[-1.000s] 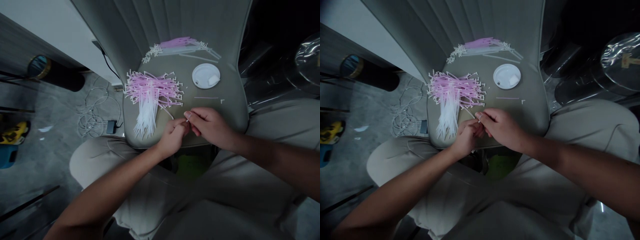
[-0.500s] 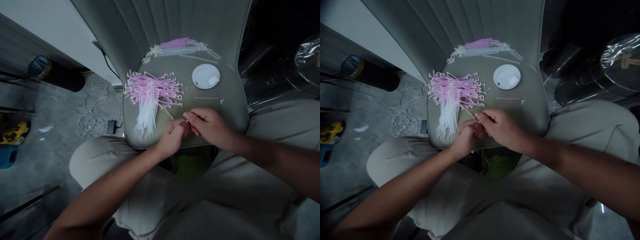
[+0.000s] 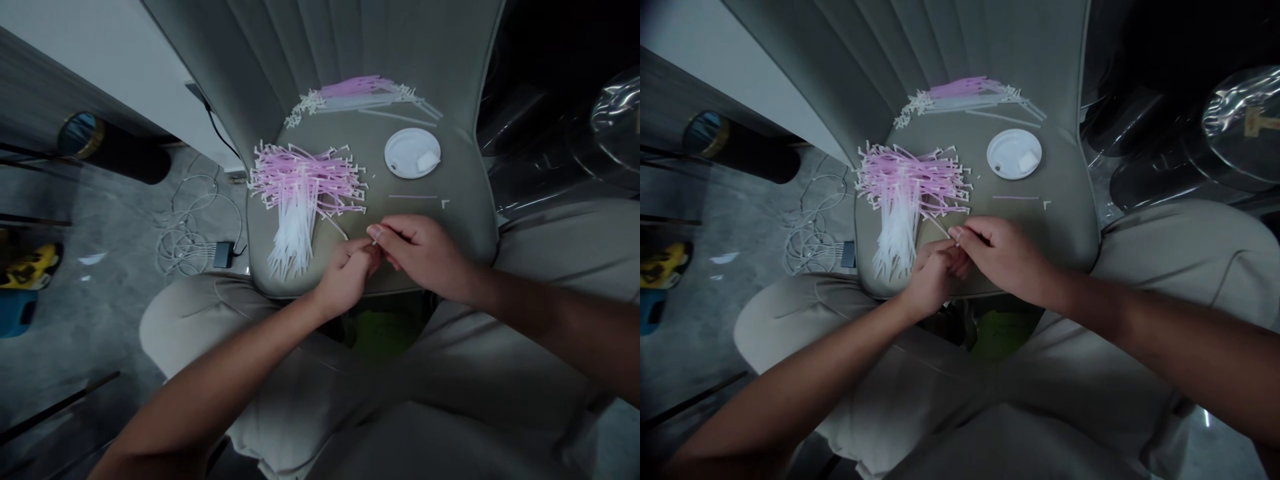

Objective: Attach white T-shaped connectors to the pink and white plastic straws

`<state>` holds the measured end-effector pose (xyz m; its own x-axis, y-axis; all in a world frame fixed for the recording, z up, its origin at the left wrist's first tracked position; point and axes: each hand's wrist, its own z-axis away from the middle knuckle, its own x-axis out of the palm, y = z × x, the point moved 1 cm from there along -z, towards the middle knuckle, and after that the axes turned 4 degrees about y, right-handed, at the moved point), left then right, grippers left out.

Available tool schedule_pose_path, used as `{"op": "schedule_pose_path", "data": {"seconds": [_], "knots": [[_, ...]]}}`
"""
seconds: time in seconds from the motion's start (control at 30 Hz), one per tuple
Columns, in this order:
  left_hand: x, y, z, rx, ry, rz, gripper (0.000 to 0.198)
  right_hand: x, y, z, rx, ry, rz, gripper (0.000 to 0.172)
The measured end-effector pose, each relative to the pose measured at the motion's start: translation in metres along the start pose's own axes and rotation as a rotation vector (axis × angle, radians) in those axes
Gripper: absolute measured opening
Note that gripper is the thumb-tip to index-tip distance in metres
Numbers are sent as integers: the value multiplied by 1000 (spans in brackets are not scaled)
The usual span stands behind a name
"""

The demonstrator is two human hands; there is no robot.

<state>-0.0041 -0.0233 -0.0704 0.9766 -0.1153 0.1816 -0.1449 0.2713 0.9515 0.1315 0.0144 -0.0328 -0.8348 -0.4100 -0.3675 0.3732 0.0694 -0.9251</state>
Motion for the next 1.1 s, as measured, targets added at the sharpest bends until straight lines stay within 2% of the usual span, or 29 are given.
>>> {"op": "schedule_pose_path", "data": {"seconds": [0.37, 0.77, 0.9, 1.1], "knots": [[-1, 9, 1, 34, -47, 27, 25, 1, 2, 0, 157, -70, -352, 47], [-1, 11, 1, 47, -49, 46, 27, -1, -3, 2, 57, -26, -259, 47], [0, 11, 1, 27, -43, 38, 27, -1, -3, 1, 50, -36, -279, 46], [0, 11, 1, 5, -36, 27, 27, -3, -4, 2, 11, -21, -188, 44]]}}
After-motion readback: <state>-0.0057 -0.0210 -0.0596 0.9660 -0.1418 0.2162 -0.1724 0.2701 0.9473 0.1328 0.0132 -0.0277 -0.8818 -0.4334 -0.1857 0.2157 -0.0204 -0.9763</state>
